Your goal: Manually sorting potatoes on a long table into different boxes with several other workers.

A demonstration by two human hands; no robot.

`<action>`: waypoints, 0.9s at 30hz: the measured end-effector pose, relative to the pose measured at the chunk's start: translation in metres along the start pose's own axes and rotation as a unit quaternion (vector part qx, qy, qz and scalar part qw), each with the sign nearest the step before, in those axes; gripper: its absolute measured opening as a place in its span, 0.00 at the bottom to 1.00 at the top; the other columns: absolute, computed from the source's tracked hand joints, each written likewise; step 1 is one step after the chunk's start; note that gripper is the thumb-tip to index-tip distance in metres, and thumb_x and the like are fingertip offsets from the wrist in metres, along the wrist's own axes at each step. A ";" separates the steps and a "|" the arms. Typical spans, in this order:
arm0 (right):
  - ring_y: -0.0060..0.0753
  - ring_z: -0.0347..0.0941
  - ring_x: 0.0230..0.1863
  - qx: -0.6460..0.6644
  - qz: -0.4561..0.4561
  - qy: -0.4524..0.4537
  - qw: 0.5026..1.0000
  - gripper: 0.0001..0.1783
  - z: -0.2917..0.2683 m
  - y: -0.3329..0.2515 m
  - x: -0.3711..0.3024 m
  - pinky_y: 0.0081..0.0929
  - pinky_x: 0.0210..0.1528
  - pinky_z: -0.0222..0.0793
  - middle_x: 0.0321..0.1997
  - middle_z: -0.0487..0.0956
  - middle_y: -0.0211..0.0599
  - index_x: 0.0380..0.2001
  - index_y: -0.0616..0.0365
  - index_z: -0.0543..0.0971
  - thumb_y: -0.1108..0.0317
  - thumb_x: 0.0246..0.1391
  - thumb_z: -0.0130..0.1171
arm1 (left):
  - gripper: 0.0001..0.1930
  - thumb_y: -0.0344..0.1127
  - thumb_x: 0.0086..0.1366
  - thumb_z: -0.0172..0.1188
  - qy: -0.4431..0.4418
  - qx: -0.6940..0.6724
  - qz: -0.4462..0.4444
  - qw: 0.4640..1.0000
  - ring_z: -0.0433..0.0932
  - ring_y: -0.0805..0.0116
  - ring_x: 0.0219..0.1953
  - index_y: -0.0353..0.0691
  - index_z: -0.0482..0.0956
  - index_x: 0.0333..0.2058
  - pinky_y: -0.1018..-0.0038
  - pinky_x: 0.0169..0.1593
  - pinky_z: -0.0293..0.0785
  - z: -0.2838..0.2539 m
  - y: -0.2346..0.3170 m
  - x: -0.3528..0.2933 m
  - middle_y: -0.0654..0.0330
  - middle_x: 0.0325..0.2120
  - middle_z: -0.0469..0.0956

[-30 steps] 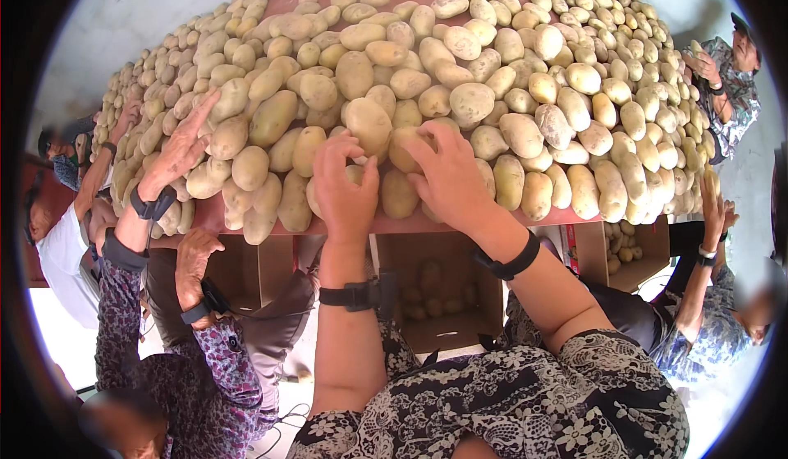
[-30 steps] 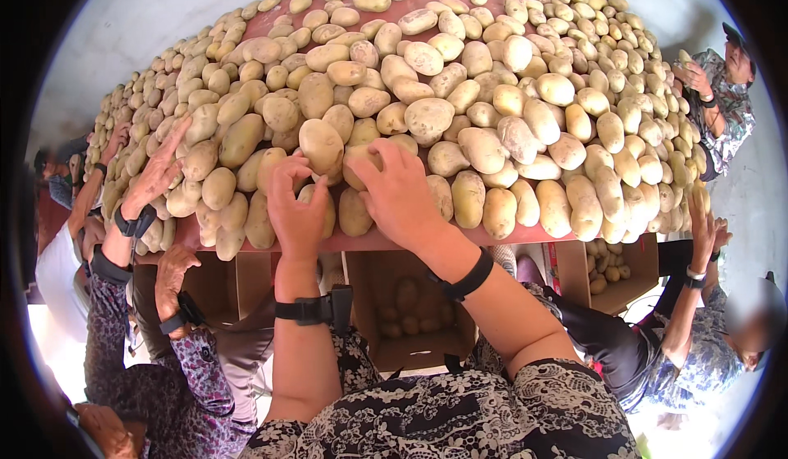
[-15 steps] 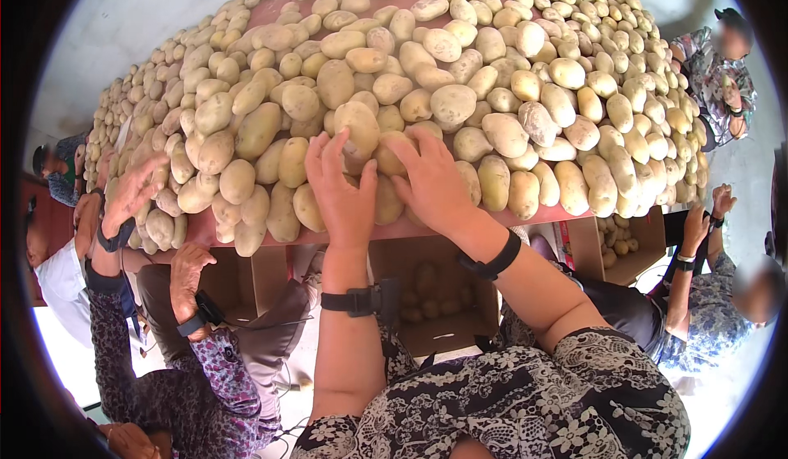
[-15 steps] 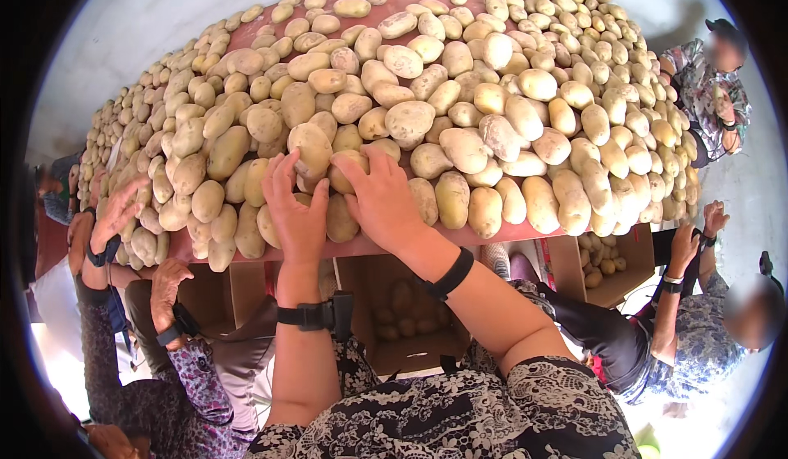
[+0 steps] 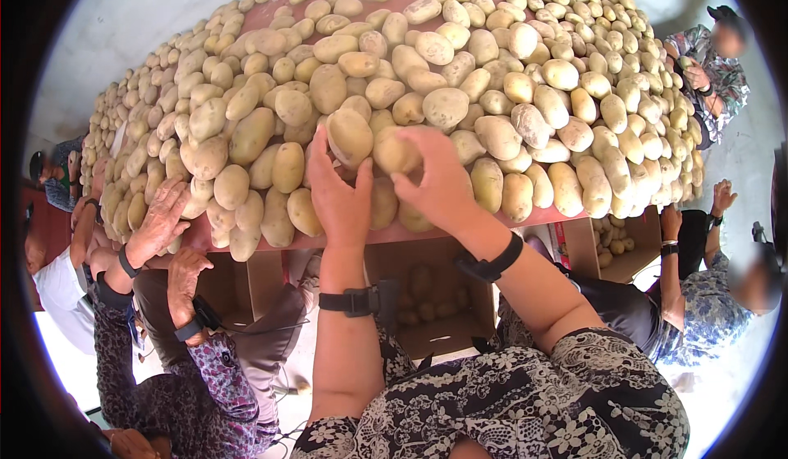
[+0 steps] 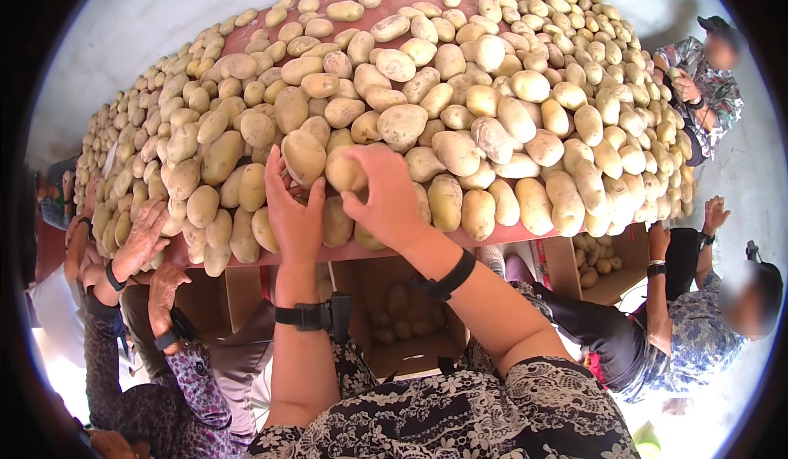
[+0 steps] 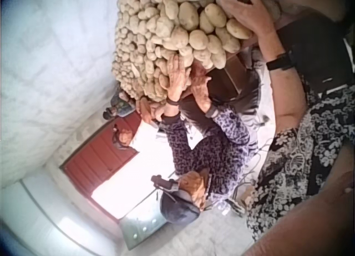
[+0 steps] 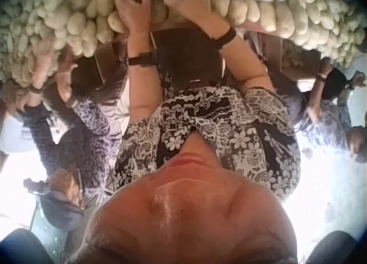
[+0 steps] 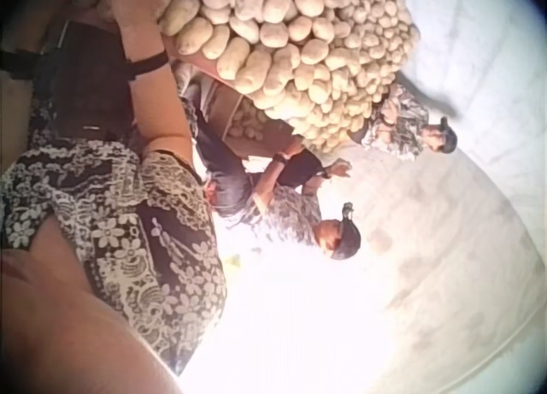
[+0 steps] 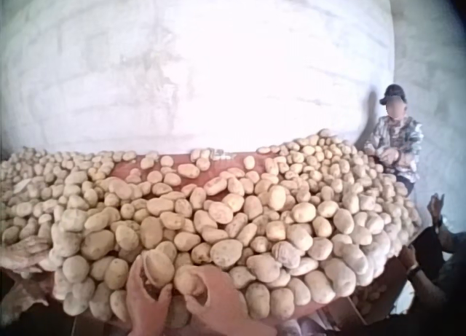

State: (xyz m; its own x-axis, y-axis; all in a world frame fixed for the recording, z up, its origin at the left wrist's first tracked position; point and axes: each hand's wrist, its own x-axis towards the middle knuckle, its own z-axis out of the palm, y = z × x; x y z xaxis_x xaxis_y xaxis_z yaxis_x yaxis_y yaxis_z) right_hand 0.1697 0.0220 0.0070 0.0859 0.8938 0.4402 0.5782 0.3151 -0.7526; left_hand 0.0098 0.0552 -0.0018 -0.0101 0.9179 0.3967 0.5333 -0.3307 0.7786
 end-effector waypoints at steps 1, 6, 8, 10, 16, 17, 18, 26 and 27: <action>0.56 0.69 0.58 0.034 0.020 0.023 0.999 0.33 -0.007 -0.002 0.003 0.45 0.63 0.65 0.55 0.73 0.51 0.56 0.53 0.73 0.70 0.44 0.70 | 0.43 0.24 0.61 0.68 0.001 -0.001 -0.002 1.000 0.75 0.58 0.57 0.38 0.56 0.71 0.65 0.58 0.74 0.001 -0.001 0.000 0.49 0.62 0.68; 0.54 0.69 0.58 -0.025 0.016 0.153 0.988 0.32 -0.050 0.009 0.027 0.45 0.63 0.65 0.56 0.74 0.50 0.57 0.54 0.74 0.69 0.46 0.70 | 0.42 0.28 0.57 0.70 -0.034 -0.018 -0.073 0.997 0.74 0.48 0.60 0.36 0.60 0.69 0.60 0.62 0.71 -0.005 0.015 0.004 0.46 0.58 0.75; 0.53 0.69 0.58 -0.079 0.028 0.198 0.977 0.32 -0.071 0.023 0.031 0.45 0.63 0.65 0.56 0.74 0.49 0.58 0.54 0.73 0.70 0.47 0.69 | 0.42 0.28 0.57 0.71 -0.040 0.006 -0.051 0.998 0.75 0.51 0.58 0.37 0.61 0.69 0.62 0.60 0.72 -0.002 0.008 0.002 0.48 0.57 0.76; 0.54 0.69 0.57 -0.250 0.063 0.156 0.954 0.29 -0.087 0.039 0.031 0.47 0.62 0.65 0.56 0.75 0.49 0.56 0.56 0.75 0.71 0.47 0.68 | 0.42 0.29 0.57 0.71 -0.049 0.032 -0.026 0.998 0.76 0.55 0.56 0.39 0.62 0.69 0.64 0.58 0.74 0.001 0.004 0.001 0.50 0.57 0.76; 0.55 0.69 0.57 -0.266 -0.041 0.136 0.953 0.25 -0.082 0.039 0.029 0.48 0.61 0.66 0.56 0.74 0.48 0.52 0.57 0.77 0.73 0.48 0.66 | 0.37 0.32 0.58 0.71 -0.053 0.114 0.032 0.992 0.76 0.50 0.57 0.40 0.68 0.66 0.59 0.60 0.72 0.007 0.000 -0.001 0.49 0.57 0.77; 0.55 0.69 0.57 -0.267 -0.041 0.136 0.953 0.25 -0.077 0.037 0.028 0.48 0.61 0.66 0.56 0.74 0.48 0.52 0.57 0.77 0.73 0.48 0.66 | 0.34 0.33 0.58 0.71 -0.036 0.108 0.041 0.993 0.76 0.51 0.56 0.39 0.71 0.63 0.60 0.59 0.72 0.009 0.001 -0.001 0.49 0.55 0.78; 0.55 0.69 0.58 -0.205 -0.053 0.074 0.975 0.25 -0.069 0.033 0.026 0.48 0.62 0.66 0.57 0.74 0.48 0.52 0.56 0.77 0.74 0.48 0.65 | 0.30 0.33 0.58 0.71 -0.018 0.106 0.050 0.993 0.77 0.52 0.54 0.38 0.73 0.60 0.61 0.58 0.73 0.009 0.001 -0.001 0.50 0.52 0.79; 0.54 0.69 0.62 -0.125 -0.122 -0.083 0.981 0.38 -0.033 -0.003 0.014 0.45 0.64 0.67 0.60 0.72 0.46 0.61 0.53 0.72 0.78 0.42 0.67 | 0.20 0.32 0.61 0.69 -0.036 -0.027 -0.022 0.999 0.81 0.62 0.44 0.35 0.77 0.51 0.70 0.49 0.77 0.010 0.011 -0.004 0.54 0.42 0.82; 0.54 0.69 0.62 -0.116 -0.127 -0.087 0.981 0.38 -0.034 -0.004 0.013 0.45 0.64 0.67 0.60 0.72 0.46 0.61 0.53 0.72 0.78 0.42 0.67 | 0.21 0.33 0.62 0.69 -0.080 -0.063 -0.036 0.994 0.81 0.63 0.43 0.35 0.77 0.52 0.71 0.48 0.77 0.011 0.013 -0.006 0.54 0.42 0.82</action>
State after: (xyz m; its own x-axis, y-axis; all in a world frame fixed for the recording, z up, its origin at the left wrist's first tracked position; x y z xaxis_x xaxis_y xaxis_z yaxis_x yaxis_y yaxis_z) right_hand 0.1963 0.0216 0.0324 -0.2139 0.8430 0.4936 0.7341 0.4721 -0.4882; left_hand 0.0261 0.0480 0.0013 0.0950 0.9602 0.2626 0.4264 -0.2776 0.8609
